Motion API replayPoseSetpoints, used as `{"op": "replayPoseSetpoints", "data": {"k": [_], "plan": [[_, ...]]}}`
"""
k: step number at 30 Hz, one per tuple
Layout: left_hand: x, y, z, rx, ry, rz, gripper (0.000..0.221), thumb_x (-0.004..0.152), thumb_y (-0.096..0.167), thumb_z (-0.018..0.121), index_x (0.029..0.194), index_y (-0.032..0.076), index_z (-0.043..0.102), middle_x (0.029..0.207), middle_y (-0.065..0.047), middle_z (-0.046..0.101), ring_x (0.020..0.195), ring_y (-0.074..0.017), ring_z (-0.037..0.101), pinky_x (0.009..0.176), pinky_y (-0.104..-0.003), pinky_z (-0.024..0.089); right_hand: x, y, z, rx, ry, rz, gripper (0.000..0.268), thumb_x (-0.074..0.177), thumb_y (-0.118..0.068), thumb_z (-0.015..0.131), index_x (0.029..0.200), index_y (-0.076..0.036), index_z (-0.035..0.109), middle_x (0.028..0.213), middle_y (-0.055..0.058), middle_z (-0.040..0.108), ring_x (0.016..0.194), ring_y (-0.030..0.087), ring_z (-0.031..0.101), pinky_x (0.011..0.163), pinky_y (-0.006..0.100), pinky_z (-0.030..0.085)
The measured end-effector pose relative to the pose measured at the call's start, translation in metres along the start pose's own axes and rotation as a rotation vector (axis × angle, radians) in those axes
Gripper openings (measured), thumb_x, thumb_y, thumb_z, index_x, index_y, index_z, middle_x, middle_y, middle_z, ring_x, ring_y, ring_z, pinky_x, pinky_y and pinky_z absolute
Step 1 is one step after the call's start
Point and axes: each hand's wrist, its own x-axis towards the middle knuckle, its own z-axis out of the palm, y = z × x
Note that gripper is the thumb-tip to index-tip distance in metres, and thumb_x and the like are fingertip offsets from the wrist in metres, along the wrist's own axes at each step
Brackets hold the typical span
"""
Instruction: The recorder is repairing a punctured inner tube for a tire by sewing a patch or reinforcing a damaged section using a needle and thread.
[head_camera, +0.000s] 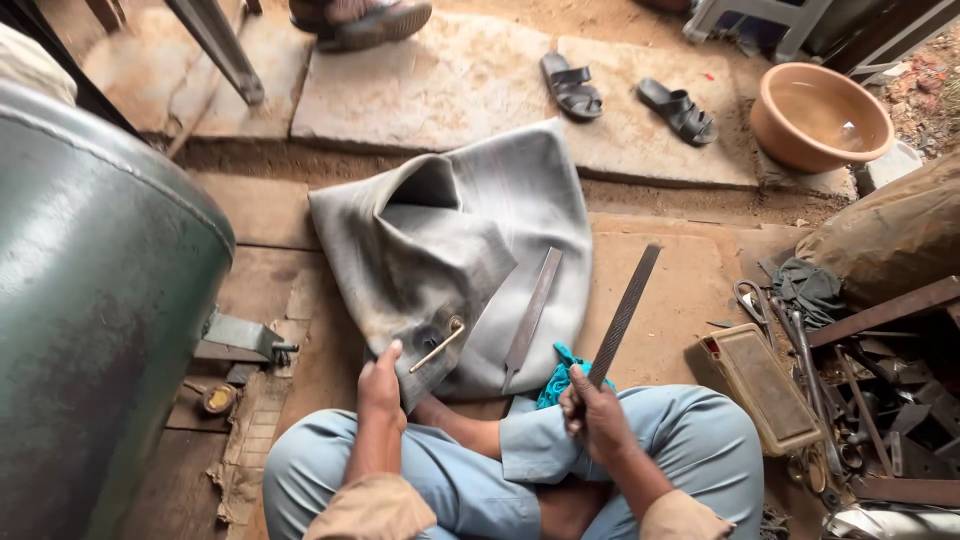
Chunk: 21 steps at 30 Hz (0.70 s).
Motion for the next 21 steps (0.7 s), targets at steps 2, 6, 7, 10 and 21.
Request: {"op": "replayPoseSetpoints", "data": {"k": [2, 6, 7, 10, 21], "plan": [[0.008, -0.014, -0.008, 0.059, 0.042, 0.081, 0.044, 0.090, 0.026, 0.069, 0.120, -0.006, 0.063, 0.116, -0.018, 0.070, 0.099, -0.0258, 0.069, 0.087, -0.039, 0.056, -0.001, 0.002, 0.006, 0.049, 0.006, 0.029, 0.051, 0.103, -0.046, 0.056, 0.073, -0.007, 0.046, 0.058, 0.005, 0.049, 0.037, 0.012, 0.041, 0.035, 0.028, 0.036], [0.004, -0.027, -0.011, 0.203, 0.127, 0.260, 0.051, 0.091, 0.033, 0.070, 0.125, -0.004, 0.061, 0.117, -0.015, 0.070, 0.100, -0.0221, 0.067, 0.087, -0.035, 0.054, -0.004, 0.007, -0.001, 0.080, -0.015, 0.088, 0.046, 0.100, -0.049, 0.053, 0.074, -0.012, 0.047, 0.058, 0.003, 0.051, 0.035, 0.009, 0.035, 0.032, 0.026, 0.030], [0.003, -0.028, -0.008, 0.199, 0.119, 0.271, 0.051, 0.091, 0.033, 0.070, 0.125, -0.004, 0.061, 0.117, -0.015, 0.070, 0.100, -0.0221, 0.067, 0.087, -0.035, 0.054, -0.002, 0.008, -0.001, 0.081, -0.020, 0.074, 0.046, 0.100, -0.049, 0.053, 0.074, -0.012, 0.047, 0.058, 0.003, 0.051, 0.035, 0.009, 0.035, 0.032, 0.026, 0.030], [-0.007, -0.030, -0.002, 0.332, 0.276, 0.412, 0.053, 0.091, 0.035, 0.072, 0.127, -0.002, 0.059, 0.118, -0.013, 0.068, 0.106, -0.0262, 0.067, 0.093, -0.039, 0.053, -0.004, 0.010, 0.002, -0.007, -0.052, 0.052, 0.048, 0.102, -0.050, 0.053, 0.075, -0.011, 0.047, 0.057, 0.003, 0.051, 0.035, 0.010, 0.036, 0.032, 0.027, 0.031], [-0.129, -0.108, 0.057, 1.321, -0.189, 0.872, 0.055, 0.093, 0.060, 0.055, 0.116, 0.013, 0.073, 0.123, -0.010, 0.070, 0.123, -0.0301, 0.058, 0.106, -0.049, 0.038, -0.049, 0.011, 0.025, -0.142, 0.026, -0.097, 0.039, 0.100, -0.046, 0.054, 0.082, -0.012, 0.052, 0.061, 0.003, 0.053, 0.037, 0.011, 0.038, 0.034, 0.029, 0.031]]}}
